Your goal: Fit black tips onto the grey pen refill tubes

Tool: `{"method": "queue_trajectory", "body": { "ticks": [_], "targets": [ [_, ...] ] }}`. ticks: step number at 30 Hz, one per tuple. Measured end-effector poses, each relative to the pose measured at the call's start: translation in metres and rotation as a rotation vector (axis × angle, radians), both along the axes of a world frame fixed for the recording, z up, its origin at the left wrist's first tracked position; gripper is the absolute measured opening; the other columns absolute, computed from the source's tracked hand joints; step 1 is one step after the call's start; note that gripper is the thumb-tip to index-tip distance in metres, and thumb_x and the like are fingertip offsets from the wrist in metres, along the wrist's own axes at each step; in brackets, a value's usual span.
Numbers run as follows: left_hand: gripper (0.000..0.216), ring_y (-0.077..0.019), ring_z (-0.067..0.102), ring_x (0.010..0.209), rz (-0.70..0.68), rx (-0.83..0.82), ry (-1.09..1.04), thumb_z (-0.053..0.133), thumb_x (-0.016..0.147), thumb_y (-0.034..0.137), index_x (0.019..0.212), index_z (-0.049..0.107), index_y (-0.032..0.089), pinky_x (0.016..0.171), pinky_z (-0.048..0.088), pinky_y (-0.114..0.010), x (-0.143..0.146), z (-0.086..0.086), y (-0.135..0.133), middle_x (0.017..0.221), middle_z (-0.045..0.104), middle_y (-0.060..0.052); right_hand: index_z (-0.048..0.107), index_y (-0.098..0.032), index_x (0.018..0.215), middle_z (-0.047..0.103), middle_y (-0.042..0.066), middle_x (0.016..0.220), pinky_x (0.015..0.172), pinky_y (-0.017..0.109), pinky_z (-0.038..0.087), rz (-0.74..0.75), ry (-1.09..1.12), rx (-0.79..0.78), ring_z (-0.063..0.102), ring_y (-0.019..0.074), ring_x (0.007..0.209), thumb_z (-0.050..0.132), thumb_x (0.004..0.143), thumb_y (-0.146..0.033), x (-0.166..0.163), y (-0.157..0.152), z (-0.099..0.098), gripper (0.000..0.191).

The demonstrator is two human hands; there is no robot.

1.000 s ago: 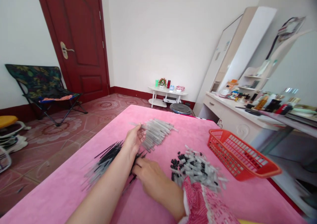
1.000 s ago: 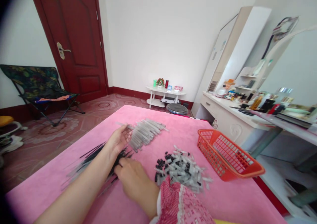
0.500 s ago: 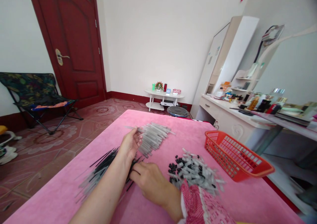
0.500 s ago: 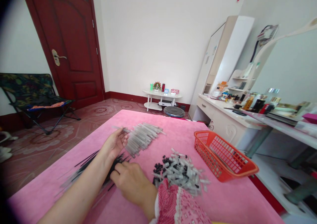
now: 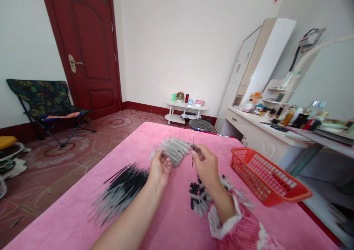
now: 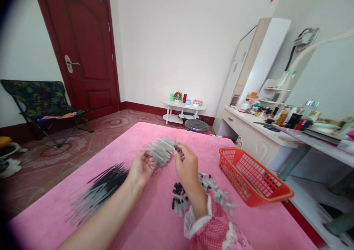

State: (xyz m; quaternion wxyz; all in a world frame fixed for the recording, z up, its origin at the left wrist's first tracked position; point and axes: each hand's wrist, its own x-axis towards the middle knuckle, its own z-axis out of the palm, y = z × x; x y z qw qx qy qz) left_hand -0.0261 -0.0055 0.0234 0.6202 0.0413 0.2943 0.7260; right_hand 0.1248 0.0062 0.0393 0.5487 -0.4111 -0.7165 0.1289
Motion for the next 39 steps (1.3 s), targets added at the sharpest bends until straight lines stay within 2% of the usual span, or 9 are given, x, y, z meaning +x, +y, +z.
{"method": "queue_trajectory", "body": {
  "ticks": [4,6,8,10,14,19,32,39],
  "targets": [
    [0.018,-0.0043,0.046,0.039,-0.246,0.014,0.056,0.058,0.079,0.029,0.072,0.056,0.013,0.038,0.034,-0.014,0.053,-0.032,-0.021,0.055,0.055,0.002,0.062,-0.015,0.093,0.064,0.004,0.077,0.054,0.025,0.047,-0.009,0.292,-0.132,0.057,0.0134,0.061,0.057,0.077,-0.031,0.018,0.008,0.012,0.023],
    [0.023,-0.0055,0.047,0.04,-0.381,0.088,0.174,0.061,0.077,0.033,0.069,0.056,0.012,0.039,0.032,-0.015,0.063,-0.044,-0.026,0.054,0.055,0.0,0.061,-0.014,0.091,0.062,0.003,0.072,0.051,0.024,0.046,0.008,0.379,-0.178,0.057,0.0122,0.057,0.06,0.075,-0.031,0.023,0.009,0.013,0.024],
    [0.026,-0.0058,0.049,0.043,-0.417,0.218,0.287,0.062,0.076,0.035,0.067,0.058,0.011,0.041,0.033,-0.015,0.061,-0.051,-0.025,0.053,0.056,-0.001,0.059,-0.014,0.089,0.061,0.001,0.068,0.049,0.023,0.045,0.043,0.434,-0.218,0.057,0.0116,0.054,0.06,0.075,-0.031,0.024,0.009,0.013,0.022],
    [0.026,-0.0055,0.05,0.045,-0.375,0.285,0.336,0.065,0.075,0.034,0.066,0.059,0.01,0.042,0.035,-0.015,0.051,-0.053,-0.02,0.055,0.058,-0.002,0.057,-0.014,0.087,0.06,0.0,0.065,0.049,0.023,0.046,0.08,0.474,-0.24,0.058,0.0118,0.054,0.061,0.074,-0.03,0.024,0.009,0.012,0.021],
    [0.019,-0.0065,0.058,0.054,-0.246,0.276,0.169,0.069,0.072,0.028,0.077,0.064,0.011,0.053,0.045,-0.015,0.033,-0.054,-0.007,0.066,0.065,-0.003,0.051,-0.016,0.091,0.06,-0.001,0.068,0.05,0.022,0.048,0.102,0.532,-0.225,0.06,0.0116,0.055,0.062,0.074,-0.028,0.02,0.007,0.011,0.023],
    [0.01,-0.0106,0.065,0.071,-0.188,0.265,0.016,0.069,0.07,0.01,0.079,0.065,0.01,0.071,0.052,-0.02,0.028,-0.054,-0.003,0.078,0.07,-0.006,0.048,-0.017,0.092,0.06,-0.001,0.07,0.051,0.022,0.049,0.106,0.536,-0.196,0.061,0.0112,0.057,0.06,0.074,-0.028,0.015,0.004,0.012,0.024],
    [0.015,-0.0118,0.067,0.075,-0.158,0.234,-0.145,0.055,0.078,0.0,0.084,0.064,0.011,0.069,0.055,-0.019,0.03,-0.048,-0.005,0.084,0.07,-0.007,0.047,-0.017,0.085,0.062,0.0,0.071,0.053,0.023,0.049,0.142,0.568,-0.195,0.062,0.0118,0.056,0.062,0.074,-0.03,0.002,-0.006,0.011,0.022],
    [0.015,-0.0122,0.068,0.077,-0.147,0.199,-0.18,0.056,0.078,0.001,0.085,0.064,0.012,0.07,0.055,-0.019,0.028,-0.047,-0.005,0.084,0.07,-0.006,0.052,-0.016,0.083,0.064,0.002,0.073,0.053,0.022,0.047,0.225,0.551,-0.335,0.063,0.0123,0.057,0.063,0.072,-0.032,0.005,-0.003,0.01,0.023]
  ]
}}
